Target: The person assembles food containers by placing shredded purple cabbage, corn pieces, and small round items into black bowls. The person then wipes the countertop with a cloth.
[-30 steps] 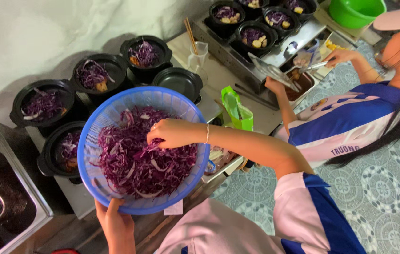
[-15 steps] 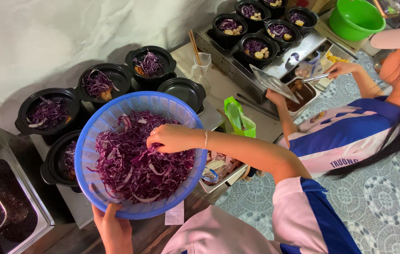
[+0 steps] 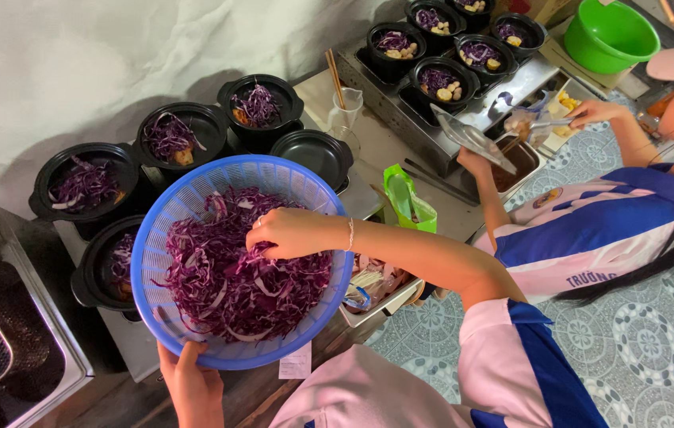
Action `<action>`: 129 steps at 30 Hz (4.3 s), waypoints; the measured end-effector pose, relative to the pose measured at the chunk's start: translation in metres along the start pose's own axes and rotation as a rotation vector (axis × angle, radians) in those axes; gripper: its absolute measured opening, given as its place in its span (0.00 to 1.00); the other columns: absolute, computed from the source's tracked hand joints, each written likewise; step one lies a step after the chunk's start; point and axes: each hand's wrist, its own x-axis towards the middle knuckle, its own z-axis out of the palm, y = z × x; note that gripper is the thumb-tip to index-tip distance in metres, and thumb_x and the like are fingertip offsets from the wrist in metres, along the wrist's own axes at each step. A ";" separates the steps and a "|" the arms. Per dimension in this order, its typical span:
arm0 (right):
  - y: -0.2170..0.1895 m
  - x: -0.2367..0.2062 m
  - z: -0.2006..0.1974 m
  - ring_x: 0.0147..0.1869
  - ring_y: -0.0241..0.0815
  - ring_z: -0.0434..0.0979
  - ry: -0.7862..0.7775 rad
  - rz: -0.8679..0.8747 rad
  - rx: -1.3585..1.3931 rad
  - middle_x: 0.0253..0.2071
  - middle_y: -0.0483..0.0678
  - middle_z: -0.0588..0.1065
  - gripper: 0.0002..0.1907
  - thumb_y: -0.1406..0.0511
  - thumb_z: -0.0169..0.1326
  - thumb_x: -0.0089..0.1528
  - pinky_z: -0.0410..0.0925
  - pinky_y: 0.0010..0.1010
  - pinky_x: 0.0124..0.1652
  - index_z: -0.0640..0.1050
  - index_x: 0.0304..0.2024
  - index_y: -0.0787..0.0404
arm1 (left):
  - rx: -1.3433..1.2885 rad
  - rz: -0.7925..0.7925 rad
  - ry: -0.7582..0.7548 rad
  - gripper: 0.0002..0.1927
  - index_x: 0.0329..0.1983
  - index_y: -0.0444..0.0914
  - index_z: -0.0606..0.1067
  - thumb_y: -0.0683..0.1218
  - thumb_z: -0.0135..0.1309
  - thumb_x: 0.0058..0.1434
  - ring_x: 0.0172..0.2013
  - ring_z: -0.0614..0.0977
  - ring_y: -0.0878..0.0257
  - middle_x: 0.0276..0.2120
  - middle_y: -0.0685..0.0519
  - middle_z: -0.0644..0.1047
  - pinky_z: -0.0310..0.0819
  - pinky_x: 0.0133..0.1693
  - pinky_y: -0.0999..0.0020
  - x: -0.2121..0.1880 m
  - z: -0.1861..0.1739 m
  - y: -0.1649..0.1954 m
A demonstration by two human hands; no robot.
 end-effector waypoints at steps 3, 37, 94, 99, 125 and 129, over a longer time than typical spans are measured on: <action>0.000 0.002 -0.002 0.47 0.53 0.80 0.075 0.012 0.047 0.39 0.51 0.80 0.12 0.66 0.58 0.57 0.71 0.43 0.48 0.80 0.43 0.61 | -0.005 -0.012 0.016 0.38 0.69 0.36 0.65 0.29 0.40 0.51 0.49 0.79 0.61 0.52 0.51 0.75 0.75 0.47 0.68 -0.001 0.003 0.004; 0.263 -0.002 -0.108 0.32 0.34 0.76 0.306 0.545 0.068 0.33 0.50 0.79 0.15 0.63 0.67 0.63 0.68 0.26 0.34 0.83 0.47 0.65 | -0.129 0.040 0.228 0.37 0.65 0.36 0.65 0.30 0.39 0.47 0.47 0.79 0.57 0.49 0.49 0.75 0.77 0.49 0.61 0.029 -0.017 0.038; -0.048 0.010 0.108 0.48 0.58 0.80 -0.410 -0.126 -0.374 0.48 0.56 0.76 0.26 0.65 0.61 0.51 0.73 0.43 0.41 0.77 0.54 0.57 | -0.112 0.149 0.309 0.39 0.71 0.35 0.64 0.30 0.46 0.51 0.43 0.78 0.64 0.48 0.52 0.76 0.74 0.43 0.73 -0.115 -0.054 -0.004; -0.041 0.031 0.058 0.45 0.51 0.82 -0.333 -0.182 0.152 0.42 0.52 0.81 0.16 0.67 0.62 0.56 0.74 0.39 0.46 0.80 0.47 0.60 | -0.191 0.095 0.340 0.39 0.71 0.36 0.63 0.31 0.46 0.52 0.40 0.77 0.65 0.47 0.52 0.76 0.74 0.41 0.73 -0.117 -0.058 0.006; -0.102 0.044 0.182 0.49 0.51 0.78 -0.423 -0.379 0.149 0.42 0.50 0.79 0.14 0.58 0.53 0.66 0.71 0.41 0.49 0.80 0.35 0.62 | -0.187 -0.019 0.581 0.45 0.71 0.42 0.67 0.30 0.40 0.45 0.34 0.73 0.68 0.43 0.57 0.77 0.69 0.32 0.76 -0.173 -0.215 -0.057; -0.113 0.038 0.189 0.48 0.51 0.78 -0.392 -0.334 0.162 0.40 0.49 0.79 0.13 0.59 0.52 0.66 0.71 0.41 0.49 0.80 0.38 0.62 | -0.207 -0.008 0.561 0.48 0.76 0.45 0.69 0.31 0.42 0.47 0.36 0.71 0.65 0.38 0.56 0.71 0.72 0.37 0.72 -0.161 -0.233 -0.073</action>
